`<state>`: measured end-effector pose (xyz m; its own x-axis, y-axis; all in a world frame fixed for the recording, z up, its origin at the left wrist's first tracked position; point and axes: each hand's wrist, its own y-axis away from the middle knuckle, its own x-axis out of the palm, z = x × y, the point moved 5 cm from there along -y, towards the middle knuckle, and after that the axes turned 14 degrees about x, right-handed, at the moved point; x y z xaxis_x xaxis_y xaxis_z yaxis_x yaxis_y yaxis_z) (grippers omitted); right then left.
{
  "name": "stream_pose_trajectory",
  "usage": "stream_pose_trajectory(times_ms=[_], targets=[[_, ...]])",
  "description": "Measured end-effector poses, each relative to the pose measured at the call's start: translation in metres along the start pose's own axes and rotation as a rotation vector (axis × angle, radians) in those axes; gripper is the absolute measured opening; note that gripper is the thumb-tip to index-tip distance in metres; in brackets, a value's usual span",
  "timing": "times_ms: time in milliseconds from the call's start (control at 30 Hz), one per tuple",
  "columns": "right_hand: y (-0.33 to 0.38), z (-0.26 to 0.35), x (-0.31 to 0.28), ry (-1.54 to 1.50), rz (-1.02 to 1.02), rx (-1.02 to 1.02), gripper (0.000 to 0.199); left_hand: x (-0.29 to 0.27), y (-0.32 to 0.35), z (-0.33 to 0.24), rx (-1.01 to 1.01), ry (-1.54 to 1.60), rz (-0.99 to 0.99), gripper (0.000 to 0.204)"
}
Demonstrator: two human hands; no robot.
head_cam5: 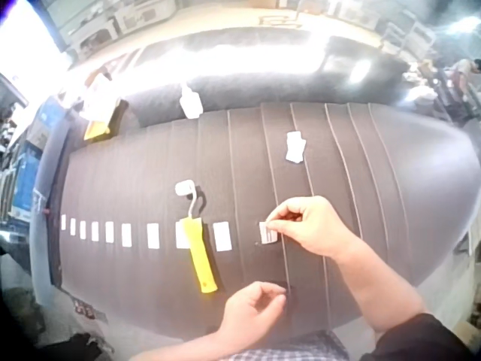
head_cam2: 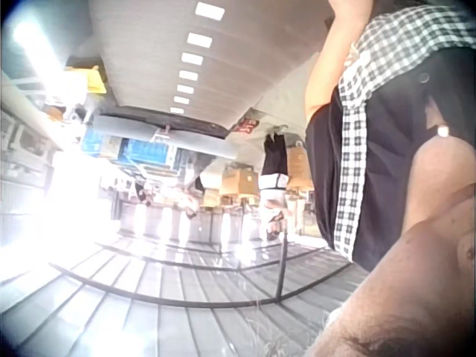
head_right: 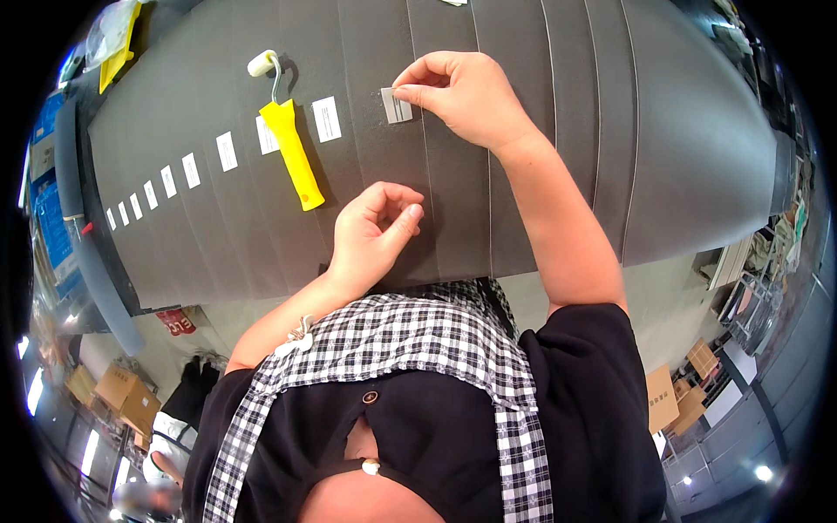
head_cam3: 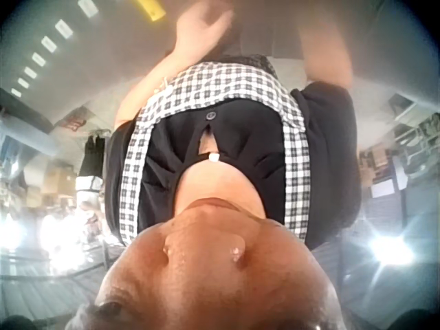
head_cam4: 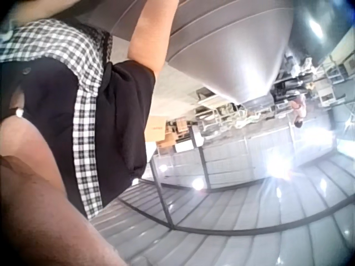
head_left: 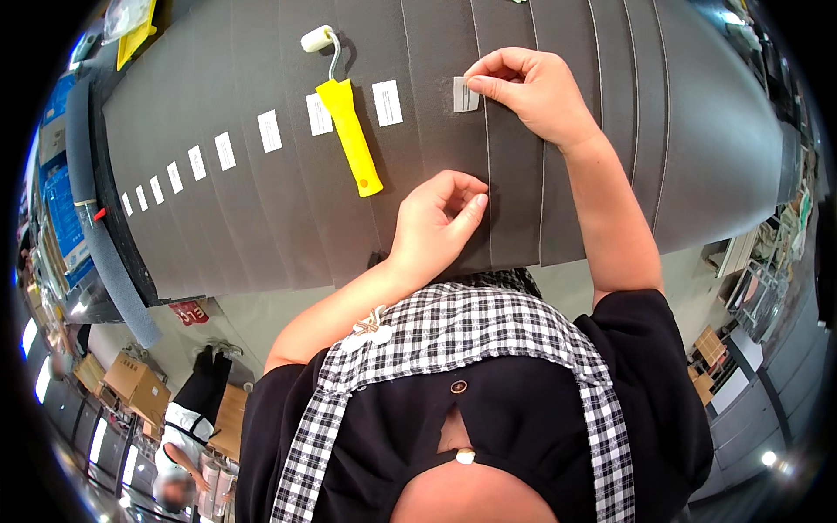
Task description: The person applies liquid from a bottle onto marked rectangular areas of a large black component. They then pick up small white labels, place them onto the liquid, and use a small yellow-handled roller to press them down.
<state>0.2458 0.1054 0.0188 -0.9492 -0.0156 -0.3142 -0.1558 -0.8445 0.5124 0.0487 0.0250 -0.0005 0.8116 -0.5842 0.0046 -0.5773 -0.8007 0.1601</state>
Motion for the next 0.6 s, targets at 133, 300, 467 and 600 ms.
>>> stream_pose_trajectory(times_ms=[133,300,467,600], targets=[[-0.0074,-0.0023,0.0005,0.028,0.003,0.022,0.018,-0.0011,-0.0009,-0.0031,0.123,-0.147,0.028,0.013],[-0.0098,0.0006,0.0049,0.049,-0.016,0.04,0.018,-0.0025,-0.0008,0.0017,0.152,-0.141,-0.003,0.013],[-0.0123,-0.0004,0.0067,0.108,-0.048,0.051,0.019,-0.0019,-0.0014,0.0012,0.176,-0.142,-0.002,0.012],[-0.0118,-0.0024,0.0077,0.117,-0.064,0.049,0.02,-0.0022,-0.0011,0.0026,0.189,-0.174,0.005,0.012]])
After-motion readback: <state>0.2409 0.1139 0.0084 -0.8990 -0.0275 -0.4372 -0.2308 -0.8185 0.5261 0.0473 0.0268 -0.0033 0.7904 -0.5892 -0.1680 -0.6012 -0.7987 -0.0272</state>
